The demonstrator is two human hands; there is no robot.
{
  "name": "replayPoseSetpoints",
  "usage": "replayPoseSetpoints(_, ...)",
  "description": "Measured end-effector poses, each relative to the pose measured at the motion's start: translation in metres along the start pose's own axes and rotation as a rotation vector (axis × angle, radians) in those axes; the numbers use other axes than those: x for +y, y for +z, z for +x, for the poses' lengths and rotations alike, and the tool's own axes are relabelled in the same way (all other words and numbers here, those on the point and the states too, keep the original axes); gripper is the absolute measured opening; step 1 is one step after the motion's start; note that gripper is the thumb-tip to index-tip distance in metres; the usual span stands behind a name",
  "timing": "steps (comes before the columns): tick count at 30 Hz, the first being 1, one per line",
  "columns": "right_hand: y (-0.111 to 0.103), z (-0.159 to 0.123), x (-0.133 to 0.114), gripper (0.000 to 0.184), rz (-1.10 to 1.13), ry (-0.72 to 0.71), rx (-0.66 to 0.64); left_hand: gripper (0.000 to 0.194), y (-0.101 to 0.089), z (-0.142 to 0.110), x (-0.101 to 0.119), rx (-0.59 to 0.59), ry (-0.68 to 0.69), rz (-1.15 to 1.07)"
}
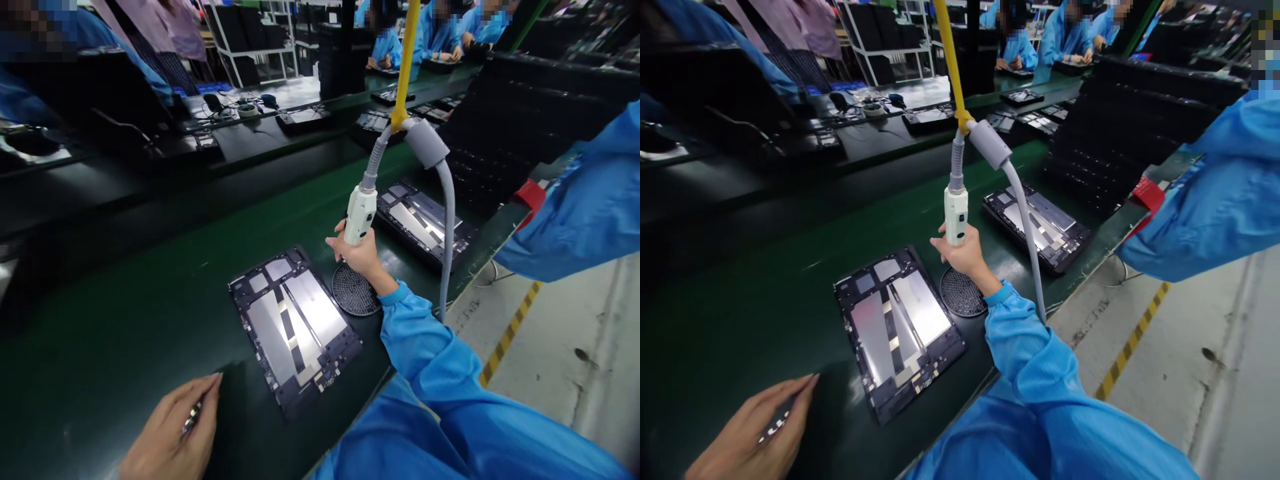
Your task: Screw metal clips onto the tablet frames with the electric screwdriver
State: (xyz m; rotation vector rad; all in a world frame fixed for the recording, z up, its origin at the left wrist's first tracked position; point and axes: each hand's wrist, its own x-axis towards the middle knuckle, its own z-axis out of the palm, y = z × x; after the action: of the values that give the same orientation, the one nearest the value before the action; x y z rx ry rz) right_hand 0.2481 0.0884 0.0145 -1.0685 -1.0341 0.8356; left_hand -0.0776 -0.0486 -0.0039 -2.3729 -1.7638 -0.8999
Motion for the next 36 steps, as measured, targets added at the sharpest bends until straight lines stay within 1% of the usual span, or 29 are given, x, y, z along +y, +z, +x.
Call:
replayPoseSetpoints(3, 0.001, -0.001, 0.000, 0.027, -0.006, 0.000, -0.007, 0.018, -0.002, -0.002, 0.007, -0.019, -0.025, -0.003)
replayPoseSetpoints(7, 0.001, -0.001, -0.001, 0.027, -0.028, -0.007, -0.007, 0.020, 0.001, -0.006, 0.015, -0.073, -0.023, -0.084)
replayPoseSetpoints(10, 0.000, 0.000, -0.004, 0.026, -0.052, -0.028, -0.007, 0.023, 0.007, -0.006, 0.021, -0.118, -0.151, -0.139)
replayPoseSetpoints(12, -0.001, -0.002, -0.011, 0.024, -0.067, -0.081, 0.009, 0.023, 0.013, -0.005, 0.027, -0.143, -0.234, -0.177)
replayPoseSetpoints(15, 0.005, -0.008, -0.029, 0.027, -0.024, -0.191, 0.011, 0.022, 0.021, 0.000, 0.038, -0.160, -0.241, -0.298)
replayPoseSetpoints(17, 0.020, -0.016, -0.043, 0.032, 0.051, -0.218, -0.034, 0.023, 0.026, 0.002, 0.043, -0.137, -0.222, -0.367)
replayPoseSetpoints(18, 0.030, -0.020, -0.049, 0.034, 0.088, -0.211, -0.073, 0.023, 0.028, 0.004, 0.046, -0.129, -0.209, -0.391)
replayPoseSetpoints(21, 0.073, -0.038, -0.062, 0.035, 0.159, -0.134, -0.248, 0.025, 0.033, 0.003, 0.050, -0.154, -0.154, -0.454)
replayPoseSetpoints(22, 0.089, -0.044, -0.062, 0.035, 0.161, -0.102, -0.312, 0.023, 0.034, 0.003, 0.051, -0.160, -0.150, -0.468)
replayPoseSetpoints(24, 0.117, -0.051, -0.057, 0.034, 0.142, -0.040, -0.419, 0.019, 0.035, 0.000, 0.050, -0.147, -0.185, -0.477)
replayPoseSetpoints(26, 0.137, -0.055, -0.048, 0.034, 0.105, 0.012, -0.481, 0.014, 0.035, -0.001, 0.049, -0.100, -0.224, -0.488)
replayPoseSetpoints(27, 0.143, -0.056, -0.042, 0.034, 0.085, 0.031, -0.497, 0.012, 0.036, -0.002, 0.048, -0.068, -0.225, -0.505)
replayPoseSetpoints(29, 0.149, -0.057, -0.033, 0.031, 0.040, 0.041, -0.511, 0.013, 0.036, -0.002, 0.048, 0.007, -0.197, -0.545)
replayPoseSetpoints(31, 0.149, -0.057, -0.026, 0.019, -0.003, 0.024, -0.507, 0.013, 0.038, -0.002, 0.048, 0.073, -0.174, -0.570)
replayPoseSetpoints(32, 0.149, -0.058, -0.023, 0.013, -0.023, 0.013, -0.506, 0.012, 0.039, -0.002, 0.049, 0.087, -0.173, -0.577)
replayPoseSetpoints(33, 0.148, -0.058, -0.021, 0.011, -0.042, 0.002, -0.506, 0.011, 0.040, -0.002, 0.049, 0.087, -0.176, -0.582)
replayPoseSetpoints(36, 0.146, -0.059, -0.018, 0.019, -0.076, -0.026, -0.515, 0.009, 0.041, -0.003, 0.051, 0.037, -0.218, -0.586)
